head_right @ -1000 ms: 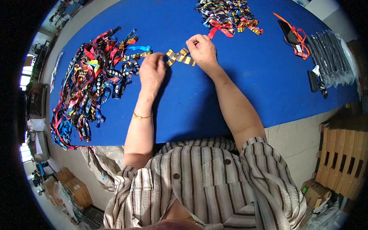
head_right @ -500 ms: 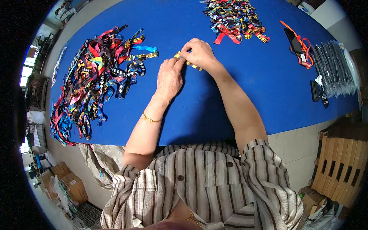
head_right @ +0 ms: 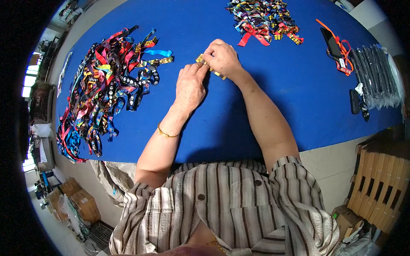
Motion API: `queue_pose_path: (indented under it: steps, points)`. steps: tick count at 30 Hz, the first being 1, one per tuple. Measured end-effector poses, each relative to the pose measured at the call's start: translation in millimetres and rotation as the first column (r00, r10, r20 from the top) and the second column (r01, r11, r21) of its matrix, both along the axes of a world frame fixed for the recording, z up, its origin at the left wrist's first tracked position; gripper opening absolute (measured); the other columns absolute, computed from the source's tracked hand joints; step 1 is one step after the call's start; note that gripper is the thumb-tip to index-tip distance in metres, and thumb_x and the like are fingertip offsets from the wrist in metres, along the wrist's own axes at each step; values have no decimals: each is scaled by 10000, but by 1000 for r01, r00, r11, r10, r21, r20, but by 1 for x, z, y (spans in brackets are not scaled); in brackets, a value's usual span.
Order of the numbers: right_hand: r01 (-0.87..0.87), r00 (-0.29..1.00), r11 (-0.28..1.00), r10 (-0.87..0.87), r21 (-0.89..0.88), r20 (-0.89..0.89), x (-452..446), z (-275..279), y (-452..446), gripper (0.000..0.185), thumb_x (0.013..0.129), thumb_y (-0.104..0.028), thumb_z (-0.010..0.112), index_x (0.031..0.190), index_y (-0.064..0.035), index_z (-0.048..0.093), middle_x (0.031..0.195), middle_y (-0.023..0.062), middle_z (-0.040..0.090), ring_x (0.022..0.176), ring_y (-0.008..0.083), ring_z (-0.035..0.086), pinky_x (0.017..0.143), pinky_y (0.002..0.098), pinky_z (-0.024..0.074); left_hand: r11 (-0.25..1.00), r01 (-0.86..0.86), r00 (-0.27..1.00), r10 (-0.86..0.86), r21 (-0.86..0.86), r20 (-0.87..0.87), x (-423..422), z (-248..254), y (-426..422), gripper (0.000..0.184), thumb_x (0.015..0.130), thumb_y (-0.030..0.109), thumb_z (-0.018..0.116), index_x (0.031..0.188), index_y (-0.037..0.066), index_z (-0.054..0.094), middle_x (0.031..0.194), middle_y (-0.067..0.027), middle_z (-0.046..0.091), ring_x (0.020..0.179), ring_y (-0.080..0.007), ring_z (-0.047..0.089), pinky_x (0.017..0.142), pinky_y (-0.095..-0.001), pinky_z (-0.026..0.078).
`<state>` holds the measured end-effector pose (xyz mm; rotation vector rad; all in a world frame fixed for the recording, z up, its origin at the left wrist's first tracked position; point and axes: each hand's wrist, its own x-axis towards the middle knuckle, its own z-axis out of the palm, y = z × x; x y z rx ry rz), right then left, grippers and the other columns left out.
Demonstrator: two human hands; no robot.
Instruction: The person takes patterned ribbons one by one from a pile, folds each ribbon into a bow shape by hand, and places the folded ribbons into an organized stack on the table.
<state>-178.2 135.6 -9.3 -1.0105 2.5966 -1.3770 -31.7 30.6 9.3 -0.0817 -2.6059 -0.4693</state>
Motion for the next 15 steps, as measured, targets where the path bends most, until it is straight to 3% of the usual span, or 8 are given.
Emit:
queue_pose_path:
  steps: [3, 6, 9, 12, 15]
  points:
    - [22, 999, 999, -24, -41, -45, -1, -5, -1, 161, 824, -211, 720, 810, -52, 728, 1008, 114, 688, 942, 323, 672, 849, 423, 541, 1000, 9, 1000, -9, -23, 9, -2, -2, 0, 440, 783, -40, 625, 1215, 27, 676, 1155, -133, 671, 1024, -310, 599, 878, -423, 471]
    - [16, 998, 1000, -16, 6, -68, -2, -5, -1, 188, 873, -193, 696, 909, -10, 718, 1052, 104, 664, 869, 233, 668, 804, 339, 546, 998, 8, 1000, -7, -55, 13, -3, -4, 0, 437, 784, -33, 630, 1215, 22, 673, 1163, -132, 670, 1024, -308, 599, 870, -421, 469]
    - [21, 1000, 1000, -20, 9, -24, -3, -4, 0, 201, 868, -206, 713, 898, -7, 718, 1061, 103, 665, 877, 227, 668, 807, 339, 545, 997, 3, 1000, 0, -79, 31, -3, -4, 2, 430, 789, -26, 631, 1215, 14, 670, 1169, -137, 666, 1027, -307, 599, 869, -422, 469]
    - [62, 997, 988, -55, -140, 47, -5, 3, 2, 182, 846, -199, 742, 880, -20, 730, 972, 104, 694, 856, 232, 694, 771, 347, 559, 995, 3, 1000, -1, -101, 24, -1, -3, 3, 415, 802, -17, 623, 1214, 2, 667, 1169, -143, 664, 1029, -307, 598, 868, -423, 469]
    - [264, 890, 923, -122, -279, 439, -13, 1, 7, 246, 867, -228, 754, 969, -8, 720, 965, 94, 700, 835, 181, 686, 757, 320, 557, 994, -2, 1000, 2, -106, -2, 0, -6, 3, 401, 820, -7, 611, 1218, -11, 661, 1168, -149, 661, 1037, -311, 598, 874, -423, 467]
